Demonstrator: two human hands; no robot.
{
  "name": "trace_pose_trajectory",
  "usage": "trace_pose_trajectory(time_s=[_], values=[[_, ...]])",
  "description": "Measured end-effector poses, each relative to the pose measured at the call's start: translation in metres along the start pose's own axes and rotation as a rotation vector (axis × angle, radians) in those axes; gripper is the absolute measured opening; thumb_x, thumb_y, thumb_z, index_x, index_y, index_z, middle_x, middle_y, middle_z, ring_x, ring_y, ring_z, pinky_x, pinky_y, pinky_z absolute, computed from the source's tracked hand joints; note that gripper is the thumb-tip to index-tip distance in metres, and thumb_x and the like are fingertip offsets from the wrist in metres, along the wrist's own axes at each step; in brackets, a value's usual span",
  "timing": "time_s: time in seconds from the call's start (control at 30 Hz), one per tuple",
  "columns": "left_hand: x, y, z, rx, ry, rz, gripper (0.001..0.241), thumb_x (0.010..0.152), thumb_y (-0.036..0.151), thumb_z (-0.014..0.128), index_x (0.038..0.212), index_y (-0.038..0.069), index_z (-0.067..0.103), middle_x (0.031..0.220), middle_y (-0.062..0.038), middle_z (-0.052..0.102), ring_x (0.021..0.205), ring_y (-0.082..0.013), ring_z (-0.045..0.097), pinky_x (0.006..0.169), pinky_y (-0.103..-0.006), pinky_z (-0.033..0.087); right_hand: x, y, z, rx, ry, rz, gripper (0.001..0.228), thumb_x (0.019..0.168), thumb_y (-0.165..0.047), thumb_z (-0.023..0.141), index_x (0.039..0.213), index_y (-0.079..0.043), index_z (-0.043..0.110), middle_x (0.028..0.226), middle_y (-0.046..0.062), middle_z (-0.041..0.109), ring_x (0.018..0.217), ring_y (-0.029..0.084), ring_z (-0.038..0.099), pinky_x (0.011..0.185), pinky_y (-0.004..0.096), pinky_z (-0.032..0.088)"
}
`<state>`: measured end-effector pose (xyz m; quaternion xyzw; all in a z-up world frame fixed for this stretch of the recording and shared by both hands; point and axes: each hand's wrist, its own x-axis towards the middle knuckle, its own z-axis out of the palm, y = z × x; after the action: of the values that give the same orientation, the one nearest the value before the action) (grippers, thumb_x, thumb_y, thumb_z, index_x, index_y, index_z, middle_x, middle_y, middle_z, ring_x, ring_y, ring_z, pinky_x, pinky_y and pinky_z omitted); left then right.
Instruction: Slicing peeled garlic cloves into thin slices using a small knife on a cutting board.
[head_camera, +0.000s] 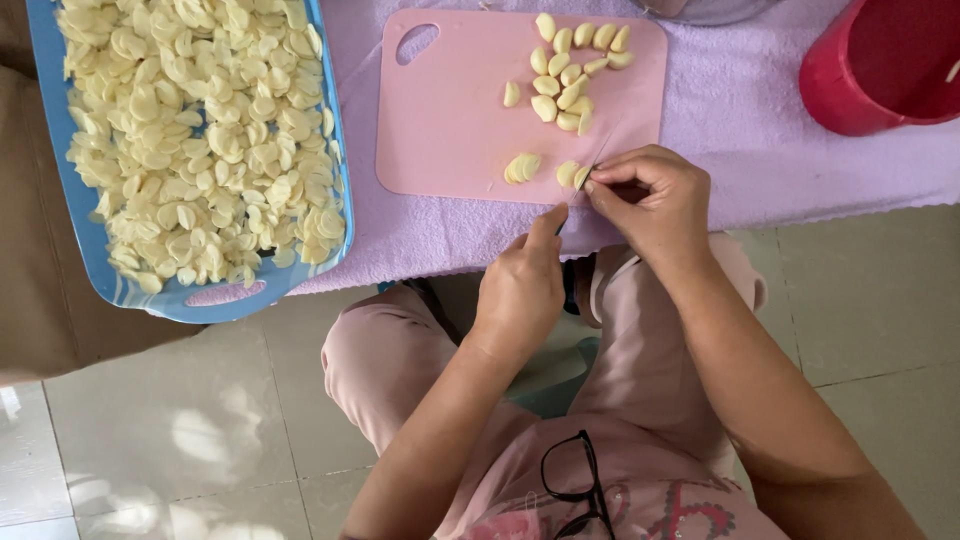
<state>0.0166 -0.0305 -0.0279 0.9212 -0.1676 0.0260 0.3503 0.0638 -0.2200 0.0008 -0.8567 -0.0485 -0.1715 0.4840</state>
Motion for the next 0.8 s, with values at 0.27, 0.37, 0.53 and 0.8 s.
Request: trace_pose_trajectory(time_s=[0.27, 0.37, 0.53, 0.8], values=[[-0.019, 0.004, -0.029, 0.135, -0.028, 0.001, 0.037, 0.108, 0.017, 0.052, 0.144, 0.022, 0.058, 0.079, -0.008, 0.069, 0.065, -0.0343, 0.076, 0.059, -0.0456, 0.064, 0.001, -0.007, 0.001, -0.008, 0.022, -0.021, 0.013, 0.087, -0.003, 0.093, 0.096, -0.006, 0.084, 0.096, 0.013, 0.079, 0.088, 0.029, 0.075, 0.074, 0.035, 0.057], [-0.028, -0.006, -0.027, -0.114, -0.058, -0.074, 0.035, 0.106, 0.014, 0.054, 0.14, 0.019, 0.061, 0.085, -0.011, 0.076, 0.074, -0.0355, 0.079, 0.062, -0.0469, 0.065, 0.0, -0.008, 0.002, 0.004, 0.032, -0.031, 0.013, 0.087, -0.001, 0.092, 0.096, -0.005, 0.083, 0.096, 0.013, 0.079, 0.088, 0.03, 0.075, 0.074, 0.036, 0.057], [-0.023, -0.011, -0.021, -0.23, -0.063, -0.168, 0.035, 0.106, 0.019, 0.054, 0.139, 0.023, 0.062, 0.074, -0.004, 0.073, 0.067, -0.0286, 0.076, 0.064, -0.0433, 0.064, -0.001, -0.001, 0.003, -0.006, 0.021, -0.038, 0.012, 0.087, -0.003, 0.091, 0.096, -0.006, 0.083, 0.097, 0.011, 0.079, 0.088, 0.028, 0.074, 0.074, 0.035, 0.056], [-0.029, 0.0, -0.019, 0.167, 0.052, 0.01, 0.041, 0.106, 0.014, 0.054, 0.146, 0.022, 0.06, 0.077, -0.005, 0.07, 0.059, -0.0282, 0.075, 0.055, -0.0391, 0.064, -0.003, 0.01, 0.004, 0.014, 0.014, 0.004, 0.013, 0.086, -0.005, 0.092, 0.095, -0.007, 0.083, 0.095, 0.012, 0.078, 0.084, 0.022, 0.071, 0.073, 0.032, 0.054]])
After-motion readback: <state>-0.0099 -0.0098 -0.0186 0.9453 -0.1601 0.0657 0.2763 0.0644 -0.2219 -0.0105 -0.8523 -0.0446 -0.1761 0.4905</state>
